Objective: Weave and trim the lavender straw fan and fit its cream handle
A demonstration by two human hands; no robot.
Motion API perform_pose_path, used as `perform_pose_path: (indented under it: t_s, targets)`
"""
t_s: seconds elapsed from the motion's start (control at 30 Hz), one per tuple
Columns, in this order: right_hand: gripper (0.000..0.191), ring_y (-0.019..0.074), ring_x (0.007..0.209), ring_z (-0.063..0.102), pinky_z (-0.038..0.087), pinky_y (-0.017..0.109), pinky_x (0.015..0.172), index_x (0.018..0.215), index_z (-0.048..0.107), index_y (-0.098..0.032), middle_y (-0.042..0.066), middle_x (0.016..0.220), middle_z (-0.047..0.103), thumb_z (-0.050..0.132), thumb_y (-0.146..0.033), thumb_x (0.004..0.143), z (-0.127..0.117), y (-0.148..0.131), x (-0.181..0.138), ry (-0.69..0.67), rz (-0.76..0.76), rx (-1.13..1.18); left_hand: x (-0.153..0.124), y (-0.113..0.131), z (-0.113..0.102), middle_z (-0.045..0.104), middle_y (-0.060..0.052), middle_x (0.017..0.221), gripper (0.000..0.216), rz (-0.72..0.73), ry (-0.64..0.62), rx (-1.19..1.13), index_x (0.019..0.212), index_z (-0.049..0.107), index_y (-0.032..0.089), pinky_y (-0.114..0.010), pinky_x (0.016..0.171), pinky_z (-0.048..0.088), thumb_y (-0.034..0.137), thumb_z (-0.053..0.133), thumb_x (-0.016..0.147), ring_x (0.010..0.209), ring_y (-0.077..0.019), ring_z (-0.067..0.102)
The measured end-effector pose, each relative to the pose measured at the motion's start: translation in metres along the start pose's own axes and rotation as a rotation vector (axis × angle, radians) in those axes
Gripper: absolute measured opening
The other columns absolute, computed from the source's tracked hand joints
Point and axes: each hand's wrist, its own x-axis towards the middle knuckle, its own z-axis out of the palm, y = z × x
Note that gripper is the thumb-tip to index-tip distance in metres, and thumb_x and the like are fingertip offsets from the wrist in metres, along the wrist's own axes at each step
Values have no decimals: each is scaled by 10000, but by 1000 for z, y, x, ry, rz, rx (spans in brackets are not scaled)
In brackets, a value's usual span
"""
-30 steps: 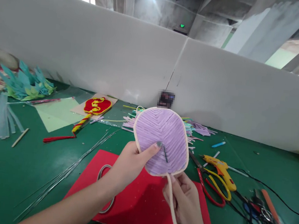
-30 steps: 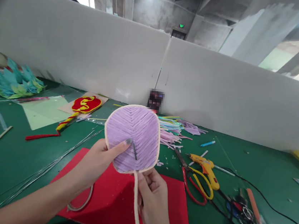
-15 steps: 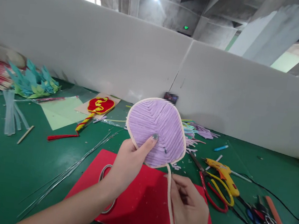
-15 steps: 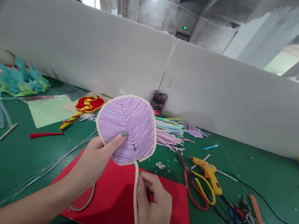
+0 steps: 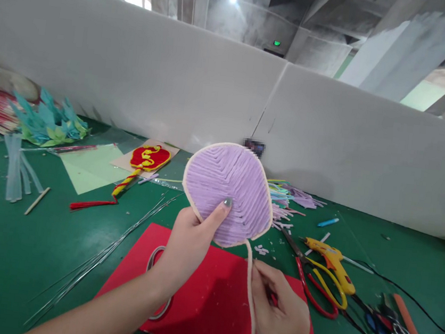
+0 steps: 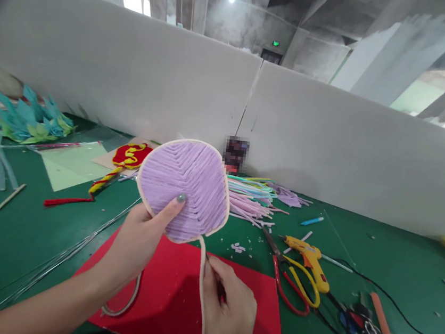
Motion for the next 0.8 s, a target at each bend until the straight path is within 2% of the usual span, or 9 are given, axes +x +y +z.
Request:
perform_pose_path:
  t_s: [0.17, 0.53, 0.63, 0.7, 0.8]
  targets:
    - [104, 136, 560, 662, 494, 150, 513, 811, 655, -200, 17, 662, 711, 557, -235, 800, 0, 0, 0, -5, 27, 2, 0, 0, 0, 691, -28, 984, 336, 40, 17, 17, 1001, 667, 166, -267, 809, 492, 396, 561, 781, 935, -190, 610]
    - [116, 104, 546, 618, 471, 129, 501, 807, 658, -216, -10, 648, 684, 546, -249, 807, -3, -2, -1, -47, 162, 138, 5, -4, -2, 702, -22, 973, 265, 91, -60, 17, 945, 687, 187, -255, 779, 517, 349, 615, 748, 906, -179, 637]
    - [124, 105, 560, 596, 467, 145, 522, 781, 661, -212, -7, 624, 654, 559, -279, 801, -5, -3, 1, -86, 266, 257, 4, -6, -1, 704, -22, 967, 272, 93, -76, -6, 958, 686, 202, -251, 766, 521, 353, 621, 741, 893, -176, 641]
    - [157, 94, 500, 544, 434, 153, 465, 738, 657, -194, -10, 554, 599, 582, -324, 783, -6, -4, 2, -115, 399, 391, 3, -5, 0, 709, -27, 947, 264, 90, -79, -22, 947, 690, 201, -251, 762, 522, 353, 620, 743, 880, -175, 645]
    - [240, 46, 352, 353, 279, 147, 333, 696, 637, -167, -57, 414, 434, 626, -403, 736, -6, -3, 4, -166, 615, 645, 0, -4, 0, 715, -36, 910, 240, 103, -86, -52, 902, 700, 188, -251, 761, 522, 347, 627, 738, 861, -176, 650]
